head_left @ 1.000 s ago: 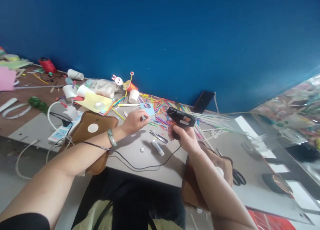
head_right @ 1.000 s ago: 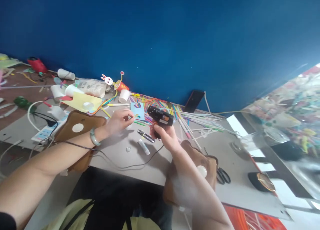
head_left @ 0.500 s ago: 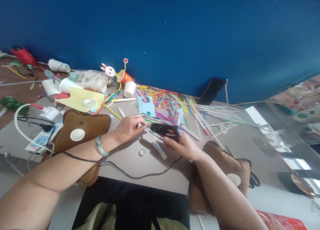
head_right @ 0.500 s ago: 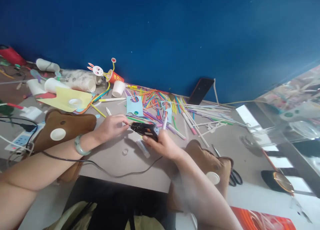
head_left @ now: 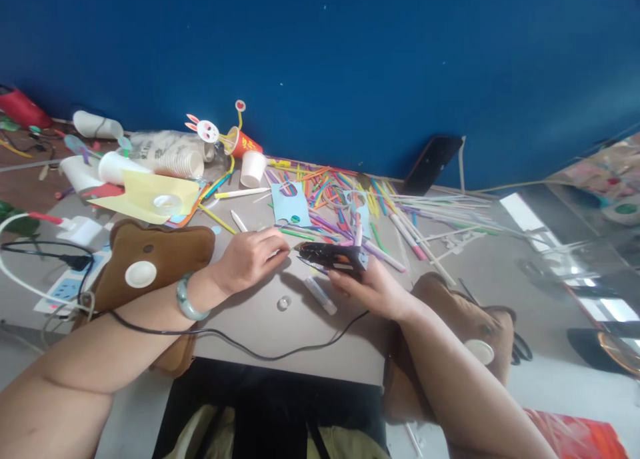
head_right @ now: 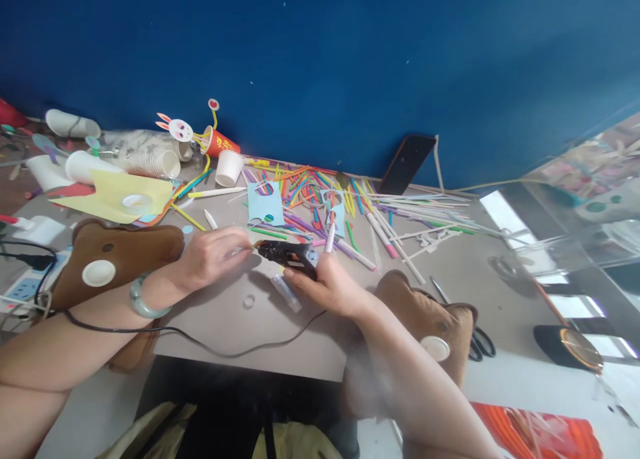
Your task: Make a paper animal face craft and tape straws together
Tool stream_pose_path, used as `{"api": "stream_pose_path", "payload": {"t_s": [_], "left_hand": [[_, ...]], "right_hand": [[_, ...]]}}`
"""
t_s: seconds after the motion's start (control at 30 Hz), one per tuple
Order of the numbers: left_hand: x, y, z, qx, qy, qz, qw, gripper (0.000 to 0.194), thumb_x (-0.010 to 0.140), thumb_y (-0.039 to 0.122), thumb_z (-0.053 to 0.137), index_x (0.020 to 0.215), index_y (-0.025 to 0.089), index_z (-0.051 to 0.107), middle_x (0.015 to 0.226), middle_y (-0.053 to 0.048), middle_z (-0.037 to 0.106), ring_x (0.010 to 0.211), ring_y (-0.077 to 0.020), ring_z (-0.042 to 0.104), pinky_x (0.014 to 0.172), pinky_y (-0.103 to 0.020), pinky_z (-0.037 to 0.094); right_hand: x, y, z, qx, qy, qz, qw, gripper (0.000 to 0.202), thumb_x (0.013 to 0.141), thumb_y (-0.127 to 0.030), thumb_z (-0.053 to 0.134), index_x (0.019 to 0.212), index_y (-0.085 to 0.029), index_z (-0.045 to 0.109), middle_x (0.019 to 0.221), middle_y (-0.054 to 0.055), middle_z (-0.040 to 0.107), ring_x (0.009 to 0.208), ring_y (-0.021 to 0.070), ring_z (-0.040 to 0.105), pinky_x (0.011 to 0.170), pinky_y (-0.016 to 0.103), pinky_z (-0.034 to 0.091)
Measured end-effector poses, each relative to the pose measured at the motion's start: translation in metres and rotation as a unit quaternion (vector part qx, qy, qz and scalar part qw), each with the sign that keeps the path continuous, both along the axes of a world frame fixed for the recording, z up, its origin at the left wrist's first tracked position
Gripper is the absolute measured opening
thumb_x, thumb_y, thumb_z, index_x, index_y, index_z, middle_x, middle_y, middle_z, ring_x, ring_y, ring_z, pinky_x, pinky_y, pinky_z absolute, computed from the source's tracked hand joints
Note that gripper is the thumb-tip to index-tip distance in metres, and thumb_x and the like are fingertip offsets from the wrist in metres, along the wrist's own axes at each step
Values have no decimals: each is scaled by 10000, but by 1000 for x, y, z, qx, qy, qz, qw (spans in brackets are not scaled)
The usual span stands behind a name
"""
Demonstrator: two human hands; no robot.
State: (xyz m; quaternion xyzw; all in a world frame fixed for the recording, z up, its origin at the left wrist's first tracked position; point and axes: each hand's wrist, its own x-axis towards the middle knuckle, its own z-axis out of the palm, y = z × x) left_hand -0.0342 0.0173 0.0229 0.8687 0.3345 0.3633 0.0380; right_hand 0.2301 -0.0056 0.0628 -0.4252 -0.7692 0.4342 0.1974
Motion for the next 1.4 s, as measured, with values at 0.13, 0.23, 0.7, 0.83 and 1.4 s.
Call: {"api": "stream_pose_path", "payload": {"t_s": [0.13,0.23,0.7,0.83,1.4], "left_hand": [[0,-1,1,23,2,-3,1000,101,938,218,562,909,162,641,915,-49,726,811,-143,699,687,-232,522],[0,-1,2,47,7,-5,999,77,925,203,582,913,159,644,887,-36,738,776,-141,708,663,-234,522],[0,-5,10,75,43,6,996,132,927,200,569,848,158,666,802,-24,743,666,-132,685,581,-238,464],[-1,-3,7,-60,38,14,997,164,923,275,593,830,176,684,775,-8,730,660,-123,664,596,-226,453],[0,8,3,-363,-31,49,930,225,817,402,683,777,186,733,705,1,717,585,-117,604,545,-208,441]], "right_hand": [[-2,-1,1,0,-11,-7,1000,275,933,-402,523,796,-168,567,599,-5,548,560,131,506,519,261,414],[-2,-1,0,0,-23,-12,1000,282,931,-406,518,804,-164,588,599,0,551,556,139,515,515,269,418],[-1,0,-2,-45,-7,-12,999,338,952,-448,498,819,-155,603,595,6,588,539,132,534,519,267,430],[-3,0,-3,-37,-13,-24,999,316,944,-437,518,805,-165,596,579,5,594,525,132,533,512,264,429],[-6,2,-1,-51,-13,-52,997,472,937,-470,522,549,-202,543,488,21,588,467,142,548,488,287,431]]}}
